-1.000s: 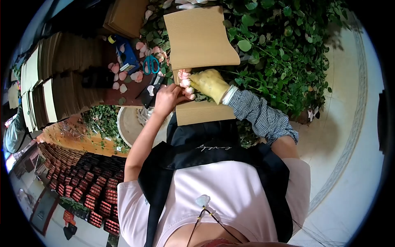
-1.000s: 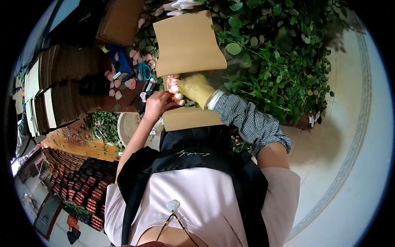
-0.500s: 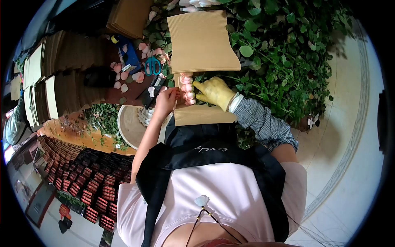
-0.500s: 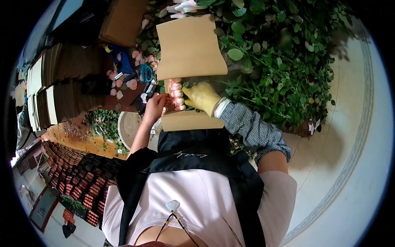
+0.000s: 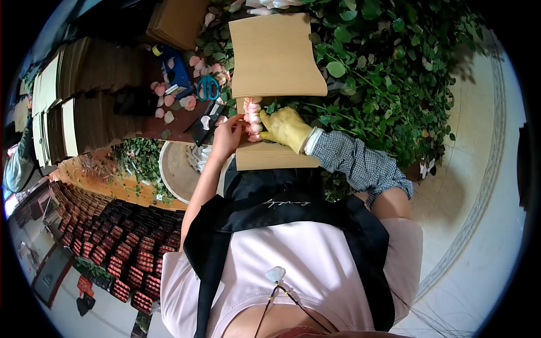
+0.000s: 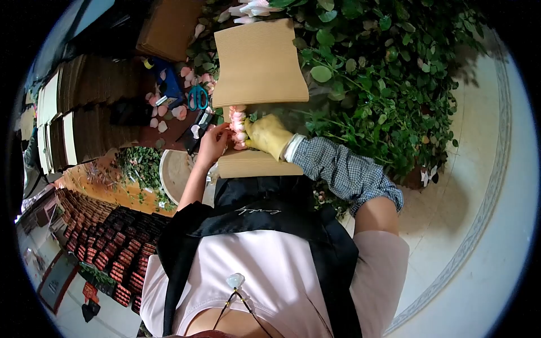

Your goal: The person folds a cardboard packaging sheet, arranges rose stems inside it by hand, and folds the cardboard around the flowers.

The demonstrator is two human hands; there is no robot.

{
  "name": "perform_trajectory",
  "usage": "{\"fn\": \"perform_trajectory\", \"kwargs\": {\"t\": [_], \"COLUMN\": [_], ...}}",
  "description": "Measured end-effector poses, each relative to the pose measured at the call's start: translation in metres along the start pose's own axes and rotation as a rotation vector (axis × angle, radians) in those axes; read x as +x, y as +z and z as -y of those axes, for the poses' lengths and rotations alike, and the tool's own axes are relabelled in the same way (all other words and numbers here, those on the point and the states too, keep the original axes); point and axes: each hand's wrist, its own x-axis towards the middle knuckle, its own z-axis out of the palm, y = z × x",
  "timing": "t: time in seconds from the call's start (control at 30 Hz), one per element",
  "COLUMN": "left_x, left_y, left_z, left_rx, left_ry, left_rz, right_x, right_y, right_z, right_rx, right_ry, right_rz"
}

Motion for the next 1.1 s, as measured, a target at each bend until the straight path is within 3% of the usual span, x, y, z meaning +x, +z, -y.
{"fn": "perform_trajectory", "kwargs": {"t": [0.1, 0.13, 0.2, 0.27, 0.33, 0.37, 0.4, 0.47, 0.53, 0.6, 0.73, 0.8, 0.93, 1.07, 1.1], "left_x": [-0.008, -0.006, -0.015, -0.022, -0.023, -0.021, -0.02, -0.017, -0.011, -0.018, -0.015, -0.017, -0.016, -0.015, -0.014], "left_y": [0.0, -0.003, -0.026, -0.03, -0.022, -0.008, 0.008, 0.038, 0.077, 0.084, 0.099, 0.094, 0.09, 0.086, 0.087], "left_z": [-0.001, 0.017, -0.021, -0.057, -0.087, -0.094, -0.1, -0.102, -0.076, -0.086, -0.081, -0.083, -0.084, -0.084, -0.08], "left_rx": [-0.306, -0.21, 0.115, -0.033, 0.367, 0.464, 0.463, 0.496, 0.736, 0.694, 0.783, 0.795, 0.741, 0.61, 0.619], "left_ry": [-0.042, 0.006, -0.083, -0.095, 0.127, 0.14, 0.118, 0.103, 0.174, 0.105, 0.122, 0.141, 0.147, 0.125, 0.141], "left_rz": [0.067, 0.094, 0.113, 0.096, 0.161, 0.172, 0.129, -0.012, -0.233, -0.18, -0.274, -0.209, -0.236, -0.267, -0.275], "right_x": [-0.007, -0.007, -0.003, -0.001, 0.002, 0.007, 0.011, 0.012, 0.005, -0.019, -0.03, -0.025, -0.005, 0.011, 0.012], "right_y": [0.0, -0.002, -0.002, 0.001, 0.004, 0.005, 0.017, 0.046, 0.045, -0.007, -0.028, -0.028, -0.008, -0.003, -0.008], "right_z": [0.002, 0.001, 0.001, 0.005, 0.008, 0.004, -0.003, -0.023, -0.038, -0.029, -0.026, -0.023, -0.017, -0.017, -0.015], "right_rx": [-0.034, -0.043, -0.025, -0.006, -0.064, 0.038, 0.017, 0.069, 0.14, 0.528, 0.796, 0.655, 0.404, 0.472, 0.342], "right_ry": [-0.01, -0.013, 0.005, 0.018, 0.076, 0.057, 0.035, -0.057, 0.009, -0.055, 0.138, 0.043, 0.12, -0.056, 0.023], "right_rz": [0.021, 0.003, 0.0, 0.002, -0.01, 0.087, 0.096, -0.094, 0.018, -0.239, -0.369, -0.501, -0.398, -0.536, -0.387]}}
